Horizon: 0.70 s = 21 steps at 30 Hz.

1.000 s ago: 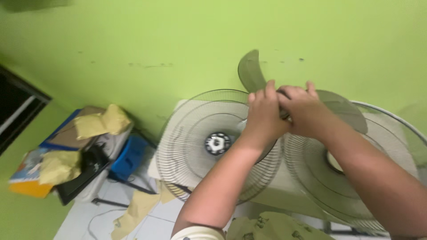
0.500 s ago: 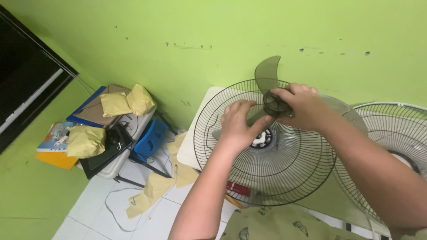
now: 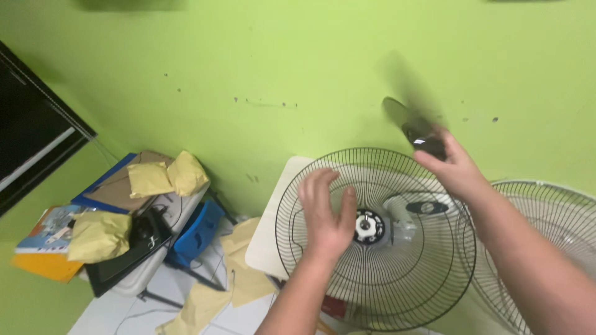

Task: The person disassembles an electric fan by removing the front grille, fan blades, and motor housing, then reassembles the components in reverse order. The person handles the fan blades, motor housing, and grilles by hand, placing them on a white table against a green wall.

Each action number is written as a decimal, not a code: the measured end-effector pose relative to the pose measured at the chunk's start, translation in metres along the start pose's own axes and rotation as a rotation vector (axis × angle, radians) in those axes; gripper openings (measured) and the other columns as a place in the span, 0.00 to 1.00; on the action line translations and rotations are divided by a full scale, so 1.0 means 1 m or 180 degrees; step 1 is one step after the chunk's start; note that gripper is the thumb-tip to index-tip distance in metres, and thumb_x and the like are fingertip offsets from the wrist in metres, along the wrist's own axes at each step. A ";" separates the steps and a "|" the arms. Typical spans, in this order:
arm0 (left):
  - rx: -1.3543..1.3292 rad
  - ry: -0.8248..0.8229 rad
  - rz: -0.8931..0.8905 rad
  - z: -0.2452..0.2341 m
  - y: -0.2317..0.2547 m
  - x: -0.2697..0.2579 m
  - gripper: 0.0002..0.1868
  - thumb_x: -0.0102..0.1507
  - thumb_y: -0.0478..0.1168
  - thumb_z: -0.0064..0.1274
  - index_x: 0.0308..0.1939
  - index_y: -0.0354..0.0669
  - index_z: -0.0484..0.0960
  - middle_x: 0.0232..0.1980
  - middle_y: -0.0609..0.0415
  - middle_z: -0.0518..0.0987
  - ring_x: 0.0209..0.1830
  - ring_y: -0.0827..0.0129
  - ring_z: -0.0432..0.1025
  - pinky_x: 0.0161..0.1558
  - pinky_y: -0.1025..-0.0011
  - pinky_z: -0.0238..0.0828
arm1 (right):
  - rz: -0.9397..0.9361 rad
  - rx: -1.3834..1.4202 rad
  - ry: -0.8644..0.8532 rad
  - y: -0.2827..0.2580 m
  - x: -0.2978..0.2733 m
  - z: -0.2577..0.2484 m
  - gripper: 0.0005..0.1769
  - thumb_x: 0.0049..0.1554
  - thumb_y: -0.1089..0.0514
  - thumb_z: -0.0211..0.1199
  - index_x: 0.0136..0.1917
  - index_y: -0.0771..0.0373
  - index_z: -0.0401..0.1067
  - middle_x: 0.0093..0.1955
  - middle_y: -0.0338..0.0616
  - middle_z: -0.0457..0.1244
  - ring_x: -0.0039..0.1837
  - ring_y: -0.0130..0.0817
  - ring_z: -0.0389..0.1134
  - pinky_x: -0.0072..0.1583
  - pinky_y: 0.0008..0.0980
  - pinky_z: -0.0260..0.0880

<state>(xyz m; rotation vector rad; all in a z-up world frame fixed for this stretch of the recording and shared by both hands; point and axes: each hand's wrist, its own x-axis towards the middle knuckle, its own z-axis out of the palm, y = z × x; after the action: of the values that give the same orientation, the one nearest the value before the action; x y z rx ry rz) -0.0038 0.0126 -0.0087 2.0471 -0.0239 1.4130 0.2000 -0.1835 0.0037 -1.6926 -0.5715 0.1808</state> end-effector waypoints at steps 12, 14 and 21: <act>-0.0628 -0.0701 -0.0570 0.040 -0.022 -0.056 0.18 0.64 0.40 0.56 0.55 0.33 0.77 0.58 0.39 0.76 0.60 0.45 0.68 0.62 0.53 0.65 | 0.0598 0.3850 -0.1348 0.044 -0.075 0.038 0.41 0.67 0.30 0.50 0.77 0.64 0.60 0.71 0.55 0.61 0.67 0.59 0.63 0.66 0.59 0.62; -0.0572 -0.0894 -0.0681 0.042 -0.026 -0.070 0.17 0.65 0.40 0.55 0.53 0.33 0.79 0.57 0.40 0.77 0.60 0.45 0.69 0.62 0.53 0.64 | 0.1129 0.3643 -0.1035 0.059 -0.087 0.047 0.43 0.61 0.28 0.49 0.75 0.63 0.61 0.69 0.53 0.62 0.66 0.58 0.63 0.66 0.61 0.62; -0.0497 -0.1162 -0.0975 0.041 -0.047 -0.098 0.14 0.68 0.40 0.51 0.54 0.36 0.81 0.59 0.42 0.78 0.61 0.48 0.69 0.62 0.56 0.66 | 0.1347 0.3521 -0.1137 0.074 -0.110 0.053 0.44 0.59 0.26 0.49 0.73 0.62 0.61 0.67 0.54 0.63 0.65 0.60 0.65 0.65 0.67 0.61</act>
<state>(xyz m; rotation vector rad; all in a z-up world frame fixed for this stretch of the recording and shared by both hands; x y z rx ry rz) 0.0058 -0.0033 -0.1233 2.0478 0.0240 0.8179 0.1025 -0.1956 -0.1000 -0.6646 -0.2544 0.9331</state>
